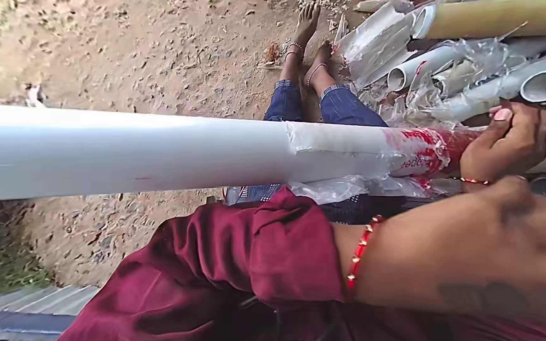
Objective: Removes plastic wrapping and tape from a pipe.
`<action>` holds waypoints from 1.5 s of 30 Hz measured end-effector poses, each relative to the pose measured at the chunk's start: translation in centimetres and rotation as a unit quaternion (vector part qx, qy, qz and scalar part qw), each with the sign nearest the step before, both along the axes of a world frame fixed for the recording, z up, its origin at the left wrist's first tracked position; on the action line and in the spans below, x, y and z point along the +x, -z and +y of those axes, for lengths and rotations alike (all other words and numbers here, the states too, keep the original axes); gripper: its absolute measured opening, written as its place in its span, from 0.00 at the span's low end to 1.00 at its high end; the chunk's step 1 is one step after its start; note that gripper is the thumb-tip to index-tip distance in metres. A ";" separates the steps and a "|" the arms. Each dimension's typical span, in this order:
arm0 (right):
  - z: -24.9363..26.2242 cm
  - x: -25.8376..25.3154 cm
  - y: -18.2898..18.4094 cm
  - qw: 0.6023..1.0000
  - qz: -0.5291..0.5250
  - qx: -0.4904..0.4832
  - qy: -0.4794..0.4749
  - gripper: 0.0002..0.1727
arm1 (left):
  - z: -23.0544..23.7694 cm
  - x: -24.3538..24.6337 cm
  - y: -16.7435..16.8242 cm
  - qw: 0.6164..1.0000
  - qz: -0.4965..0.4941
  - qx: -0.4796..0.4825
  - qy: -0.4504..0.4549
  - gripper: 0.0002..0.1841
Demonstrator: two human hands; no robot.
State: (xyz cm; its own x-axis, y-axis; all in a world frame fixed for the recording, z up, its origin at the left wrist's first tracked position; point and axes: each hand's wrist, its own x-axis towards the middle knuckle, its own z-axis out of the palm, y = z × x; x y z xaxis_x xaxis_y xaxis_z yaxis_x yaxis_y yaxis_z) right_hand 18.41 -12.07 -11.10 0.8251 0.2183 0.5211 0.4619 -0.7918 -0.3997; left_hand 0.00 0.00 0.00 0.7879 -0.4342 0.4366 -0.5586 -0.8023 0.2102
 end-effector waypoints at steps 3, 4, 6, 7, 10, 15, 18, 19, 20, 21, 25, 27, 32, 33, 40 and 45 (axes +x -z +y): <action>-1.0 -3.4 0.2 0.991 -0.070 -0.009 -0.114 0.19 | 6.4 -1.3 2.3 0.985 0.012 0.102 -0.135 0.28; -1.4 -4.5 0.3 0.986 -0.070 -0.013 -0.149 0.18 | 7.2 -1.8 3.5 0.981 0.046 0.111 -0.154 0.33; -1.7 -5.9 -0.1 0.975 -0.062 -0.017 -0.212 0.15 | 7.3 -2.4 5.8 0.982 0.055 0.093 -0.154 0.31; -1.8 -6.3 -0.3 0.969 -0.066 -0.009 -0.237 0.14 | 7.2 -2.6 6.5 0.985 0.042 0.083 -0.142 0.25; -2.2 -7.1 -0.9 0.960 -0.092 -0.036 -0.262 0.13 | 7.0 -2.5 7.8 0.991 0.009 0.065 -0.116 0.16; -2.6 -7.6 -0.6 0.969 -0.040 -0.070 -0.235 0.16 | 7.5 -2.2 8.3 0.994 -0.017 0.056 -0.090 0.16; -2.2 -7.9 -0.3 0.972 -0.012 -0.022 -0.232 0.15 | 7.9 -2.2 8.5 0.996 -0.050 0.030 -0.065 0.12; -2.0 -8.0 -0.2 0.972 -0.001 0.002 -0.234 0.16 | 8.2 -2.2 8.7 0.995 -0.075 0.028 -0.058 0.10; -1.6 -8.2 -0.2 0.970 0.013 0.030 -0.241 0.17 | 8.3 -2.3 8.9 0.993 -0.100 0.032 -0.050 0.08; -1.1 -8.4 -0.2 0.966 0.029 0.057 -0.251 0.19 | 8.5 -2.3 9.1 0.991 -0.119 0.040 -0.042 0.07; 1.8 -8.8 -0.3 0.948 0.017 0.111 -0.296 0.21 | 8.6 -2.6 9.7 0.985 -0.154 0.073 -0.024 0.09; 2.6 -8.3 -0.3 0.947 -0.015 0.114 -0.300 0.17 | 8.7 -2.6 10.0 0.983 -0.166 0.077 -0.018 0.10; 2.0 -6.3 -0.2 0.959 0.033 0.165 -0.228 0.12 | 7.9 -2.6 9.9 0.972 -0.144 0.122 -0.136 0.19; 1.6 -5.9 -0.3 0.958 0.052 0.185 -0.213 0.12 | 7.8 -2.4 9.9 0.971 -0.118 0.131 -0.162 0.23; -0.8 -5.4 -1.2 0.926 0.153 0.253 -0.234 0.14 | 8.1 -1.9 10.7 0.973 -0.140 0.136 -0.127 0.20; -1.0 -7.6 -2.1 0.927 0.097 0.096 -0.351 0.13 | 8.7 -2.2 11.4 0.975 -0.180 0.102 -0.077 0.15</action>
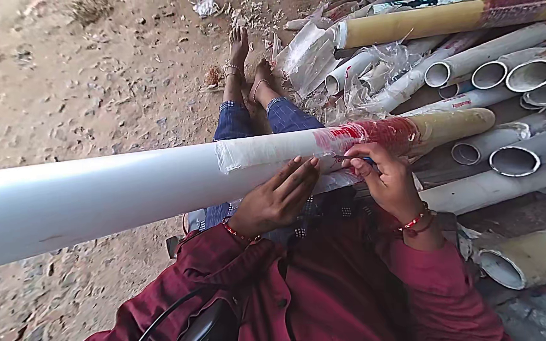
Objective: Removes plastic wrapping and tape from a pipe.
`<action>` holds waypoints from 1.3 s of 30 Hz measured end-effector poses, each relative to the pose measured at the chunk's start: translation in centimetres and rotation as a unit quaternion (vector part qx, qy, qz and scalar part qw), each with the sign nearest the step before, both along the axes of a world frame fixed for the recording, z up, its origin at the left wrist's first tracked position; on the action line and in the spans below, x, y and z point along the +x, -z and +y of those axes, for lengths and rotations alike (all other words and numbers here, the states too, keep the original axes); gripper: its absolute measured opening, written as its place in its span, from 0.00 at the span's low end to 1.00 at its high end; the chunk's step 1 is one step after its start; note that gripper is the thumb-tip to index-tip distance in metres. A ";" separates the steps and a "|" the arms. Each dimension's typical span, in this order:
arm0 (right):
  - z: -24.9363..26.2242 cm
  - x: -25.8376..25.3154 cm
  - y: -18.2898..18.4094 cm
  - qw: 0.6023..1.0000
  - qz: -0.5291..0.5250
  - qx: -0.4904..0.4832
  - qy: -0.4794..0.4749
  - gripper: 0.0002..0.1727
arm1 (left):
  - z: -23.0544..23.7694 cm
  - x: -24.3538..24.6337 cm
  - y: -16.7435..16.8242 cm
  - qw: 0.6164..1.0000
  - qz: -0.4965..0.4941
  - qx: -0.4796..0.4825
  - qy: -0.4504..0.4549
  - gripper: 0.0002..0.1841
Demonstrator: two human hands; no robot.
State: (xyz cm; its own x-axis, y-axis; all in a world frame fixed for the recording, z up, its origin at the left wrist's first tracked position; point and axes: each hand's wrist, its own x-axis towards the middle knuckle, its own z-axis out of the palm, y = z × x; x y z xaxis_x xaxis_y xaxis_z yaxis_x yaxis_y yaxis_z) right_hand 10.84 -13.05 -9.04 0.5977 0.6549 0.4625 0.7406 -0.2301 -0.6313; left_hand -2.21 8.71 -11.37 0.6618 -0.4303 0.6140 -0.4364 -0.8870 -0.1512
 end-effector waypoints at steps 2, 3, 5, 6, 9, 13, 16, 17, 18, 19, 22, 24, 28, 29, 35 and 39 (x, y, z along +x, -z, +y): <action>0.1 -0.2 0.1 0.996 -0.077 -0.034 -0.019 0.13 | 0.1 0.0 0.0 0.999 -0.001 -0.029 0.022 0.13; 0.2 -0.1 0.4 0.993 -0.107 -0.037 -0.021 0.13 | 0.2 0.1 0.0 0.999 -0.001 -0.043 0.032 0.12; 0.4 0.1 0.7 0.987 -0.154 -0.037 -0.024 0.12 | 0.2 0.1 0.0 0.997 -0.008 -0.057 0.049 0.11; 0.5 0.1 0.8 0.984 -0.171 -0.040 -0.029 0.13 | 0.2 0.2 0.1 0.997 -0.010 -0.060 0.055 0.11; 0.6 0.3 1.0 0.977 -0.202 -0.057 -0.049 0.13 | 0.1 0.2 0.0 0.995 0.009 -0.079 0.054 0.10; 0.6 0.6 0.6 0.960 -0.261 -0.085 -0.058 0.14 | 0.1 0.5 -0.1 0.991 0.037 -0.115 0.062 0.10; 0.9 0.8 0.4 0.958 -0.266 -0.088 -0.067 0.14 | 0.3 0.4 -0.3 0.986 0.058 -0.130 0.081 0.11; 1.0 0.9 0.5 0.960 -0.258 -0.084 -0.068 0.14 | 0.4 0.3 -0.4 0.986 0.061 -0.132 0.086 0.11; 1.1 1.1 0.5 0.962 -0.254 -0.080 -0.068 0.14 | 0.4 0.4 -0.4 0.985 0.061 -0.134 0.089 0.11; 1.1 1.2 0.4 0.962 -0.253 -0.078 -0.069 0.13 | 0.4 0.5 -0.5 0.985 0.059 -0.136 0.089 0.12; 0.9 1.8 0.0 0.965 -0.236 -0.087 -0.077 0.13 | 0.4 0.9 -0.5 0.985 0.050 -0.136 0.093 0.13; 0.6 2.2 -0.2 0.965 -0.235 -0.092 -0.075 0.13 | 0.5 1.1 -0.4 0.985 0.045 -0.135 0.099 0.14; 0.0 2.9 -0.4 0.954 -0.275 -0.103 -0.054 0.13 | 1.0 1.4 -0.5 0.984 0.045 -0.127 0.114 0.15; -0.4 3.2 -0.4 0.952 -0.283 -0.112 -0.044 0.14 | 1.1 1.5 -0.6 0.984 0.044 -0.124 0.119 0.15; -4.4 5.5 -0.3 0.966 -0.207 -0.150 0.049 0.10 | 3.4 3.1 -2.7 0.979 0.037 -0.125 0.154 0.14; -4.9 6.7 -0.4 0.973 -0.144 -0.021 0.178 0.14 | 7.3 1.8 -7.0 0.981 0.104 -0.097 0.135 0.13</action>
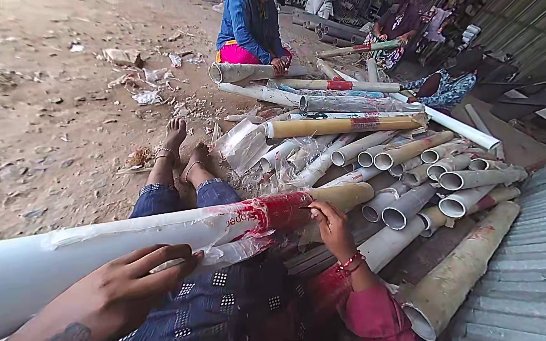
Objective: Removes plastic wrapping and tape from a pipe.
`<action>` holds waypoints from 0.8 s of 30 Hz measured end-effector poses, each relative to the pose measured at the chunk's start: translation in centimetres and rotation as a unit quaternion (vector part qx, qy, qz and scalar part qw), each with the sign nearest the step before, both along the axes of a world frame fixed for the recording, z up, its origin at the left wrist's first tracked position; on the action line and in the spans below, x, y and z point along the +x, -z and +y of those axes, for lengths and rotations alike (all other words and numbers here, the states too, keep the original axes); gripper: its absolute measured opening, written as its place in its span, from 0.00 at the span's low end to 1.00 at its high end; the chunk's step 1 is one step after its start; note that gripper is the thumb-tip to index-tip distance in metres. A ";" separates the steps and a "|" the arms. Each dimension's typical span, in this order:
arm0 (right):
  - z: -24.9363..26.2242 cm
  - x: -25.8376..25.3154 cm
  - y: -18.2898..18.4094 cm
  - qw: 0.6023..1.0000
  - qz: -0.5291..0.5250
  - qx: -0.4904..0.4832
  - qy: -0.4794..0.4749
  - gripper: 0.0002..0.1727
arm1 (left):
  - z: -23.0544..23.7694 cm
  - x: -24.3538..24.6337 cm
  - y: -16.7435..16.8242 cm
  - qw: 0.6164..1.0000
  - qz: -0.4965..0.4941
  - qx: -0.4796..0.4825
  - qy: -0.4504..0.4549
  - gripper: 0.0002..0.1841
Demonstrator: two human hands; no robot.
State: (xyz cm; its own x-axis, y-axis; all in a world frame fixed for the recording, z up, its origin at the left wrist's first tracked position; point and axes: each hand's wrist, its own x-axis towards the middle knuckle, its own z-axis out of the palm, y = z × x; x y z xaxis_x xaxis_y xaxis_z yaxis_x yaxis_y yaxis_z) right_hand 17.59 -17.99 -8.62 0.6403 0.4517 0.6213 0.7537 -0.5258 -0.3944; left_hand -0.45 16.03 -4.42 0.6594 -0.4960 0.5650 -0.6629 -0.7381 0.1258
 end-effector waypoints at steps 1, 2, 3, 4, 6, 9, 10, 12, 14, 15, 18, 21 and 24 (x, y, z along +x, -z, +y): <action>0.4 0.7 0.3 0.999 0.013 0.023 0.022 0.14 | 1.1 -0.8 -0.8 0.999 0.030 0.015 -0.005 0.12; 1.0 1.6 0.6 0.998 0.035 0.034 0.037 0.14 | 2.2 -1.6 -0.9 0.998 0.056 0.019 -0.009 0.12; 1.8 2.7 1.0 0.996 0.067 0.040 0.044 0.14 | 3.3 -2.3 -0.7 0.997 0.071 0.023 -0.007 0.12; 2.8 3.8 1.4 0.993 0.104 0.035 0.050 0.14 | 4.0 -2.8 -0.4 0.997 0.071 0.026 -0.007 0.12; 4.8 5.9 2.2 0.975 0.214 -0.015 0.056 0.16 | 4.2 -3.5 -0.2 0.997 0.069 0.038 -0.006 0.13; 6.4 8.4 1.9 0.926 0.355 -0.114 0.060 0.18 | 3.5 -3.5 -0.2 0.997 0.030 0.057 -0.044 0.13; 6.6 8.2 1.9 0.920 0.360 -0.135 0.072 0.17 | 3.4 -3.4 -0.2 0.997 0.016 0.060 -0.049 0.13; 6.7 7.6 1.5 0.931 0.324 -0.142 0.089 0.16 | 3.5 -3.0 0.2 0.997 -0.014 0.062 -0.044 0.14; 6.6 6.3 1.5 0.945 0.285 -0.125 0.100 0.15 | 3.7 -3.1 0.9 0.997 -0.029 0.059 -0.036 0.14; 6.6 5.8 1.4 0.951 0.270 -0.112 0.103 0.15 | 3.9 -3.3 1.0 0.997 -0.024 0.056 -0.038 0.14; 6.5 4.2 1.5 0.958 0.244 -0.089 0.119 0.16 | 5.9 -4.1 1.7 0.998 0.031 0.030 -0.053 0.14; 5.6 2.2 3.0 0.964 0.218 -0.035 0.146 0.15 | 8.4 -3.7 3.1 0.998 0.048 -0.003 -0.046 0.15; 4.3 1.7 4.6 0.967 0.180 0.050 0.172 0.14 | 5.7 -3.8 1.4 0.997 0.048 0.024 -0.054 0.15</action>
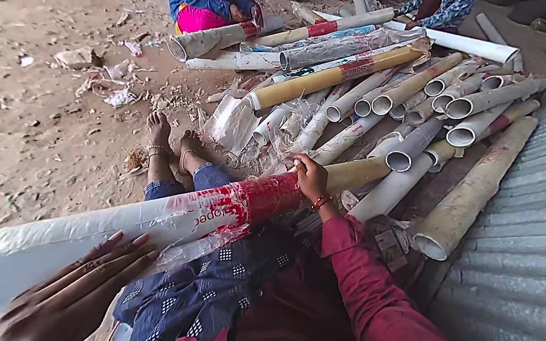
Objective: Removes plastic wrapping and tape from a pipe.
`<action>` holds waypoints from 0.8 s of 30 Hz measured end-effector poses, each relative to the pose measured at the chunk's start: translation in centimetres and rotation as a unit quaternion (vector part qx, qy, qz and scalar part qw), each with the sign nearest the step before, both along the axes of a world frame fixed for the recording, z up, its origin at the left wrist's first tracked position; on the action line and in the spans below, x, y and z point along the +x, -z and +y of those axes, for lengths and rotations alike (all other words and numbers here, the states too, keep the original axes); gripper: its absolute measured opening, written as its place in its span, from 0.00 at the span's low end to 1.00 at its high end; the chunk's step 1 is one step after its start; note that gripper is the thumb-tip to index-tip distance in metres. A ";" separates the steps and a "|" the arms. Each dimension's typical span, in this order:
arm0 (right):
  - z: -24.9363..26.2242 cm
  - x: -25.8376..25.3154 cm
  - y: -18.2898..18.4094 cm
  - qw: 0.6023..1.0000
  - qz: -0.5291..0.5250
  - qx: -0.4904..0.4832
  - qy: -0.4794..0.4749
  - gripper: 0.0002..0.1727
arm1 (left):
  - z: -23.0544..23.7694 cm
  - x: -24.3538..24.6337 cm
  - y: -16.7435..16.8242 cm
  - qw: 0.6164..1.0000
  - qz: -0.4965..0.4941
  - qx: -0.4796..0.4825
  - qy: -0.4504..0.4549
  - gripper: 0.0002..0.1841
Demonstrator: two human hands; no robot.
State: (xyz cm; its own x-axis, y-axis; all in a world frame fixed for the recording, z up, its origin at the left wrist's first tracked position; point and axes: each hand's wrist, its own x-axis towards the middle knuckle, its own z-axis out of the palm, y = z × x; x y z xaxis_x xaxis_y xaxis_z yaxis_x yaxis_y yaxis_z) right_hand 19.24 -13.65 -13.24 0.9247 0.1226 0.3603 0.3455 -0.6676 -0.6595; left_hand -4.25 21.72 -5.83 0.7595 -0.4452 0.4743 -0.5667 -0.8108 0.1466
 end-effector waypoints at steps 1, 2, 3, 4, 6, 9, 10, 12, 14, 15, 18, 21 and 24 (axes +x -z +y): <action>-0.3 -0.1 0.2 1.000 -0.008 0.012 0.005 0.13 | -1.3 -0.5 -0.4 1.000 -0.001 0.003 -0.013 0.14; -0.5 -0.3 0.4 1.000 -0.020 0.019 0.010 0.13 | -2.3 -1.0 -0.4 0.999 -0.001 -0.003 -0.033 0.13; -0.7 -0.4 0.7 0.999 -0.036 0.022 0.017 0.13 | -3.3 -1.5 -0.3 0.998 0.002 -0.016 -0.063 0.13; -0.8 -0.6 0.8 0.998 -0.049 0.022 0.024 0.13 | -4.4 -1.9 -0.2 0.994 0.004 -0.026 -0.105 0.14; -0.4 -1.3 1.0 0.997 -0.070 0.007 0.038 0.14 | -7.1 -2.3 -0.2 0.975 -0.023 -0.028 -0.218 0.23; 0.4 -2.1 1.0 0.987 -0.141 -0.047 0.068 0.17 | -9.7 -0.7 -1.3 0.953 -0.094 0.003 -0.286 0.33; 0.7 -2.6 1.1 0.980 -0.177 -0.058 0.064 0.17 | -10.4 0.0 -1.6 0.955 -0.086 0.024 -0.283 0.34; 1.5 -3.8 1.2 0.964 -0.255 -0.062 0.051 0.16 | -11.5 1.4 -1.4 0.954 -0.058 0.091 -0.279 0.35; 2.5 -5.2 0.7 0.954 -0.296 -0.033 0.029 0.16 | -12.5 2.6 0.2 0.944 -0.074 0.160 -0.278 0.21; 2.9 -5.9 0.1 0.957 -0.290 -0.010 0.008 0.15 | -12.8 3.0 1.1 0.940 -0.099 0.178 -0.274 0.11; 3.8 -8.6 -1.9 0.966 -0.233 0.039 -0.102 0.14 | -12.5 2.8 3.9 0.943 -0.168 0.138 -0.252 0.10; 4.6 -10.2 -3.4 0.952 -0.210 0.005 -0.224 0.14 | -11.3 2.1 6.8 0.945 -0.253 0.074 -0.195 0.08; 5.7 -10.4 -3.8 0.921 -0.254 -0.043 -0.291 0.13 | -10.8 2.2 7.9 0.942 -0.293 0.040 -0.157 0.08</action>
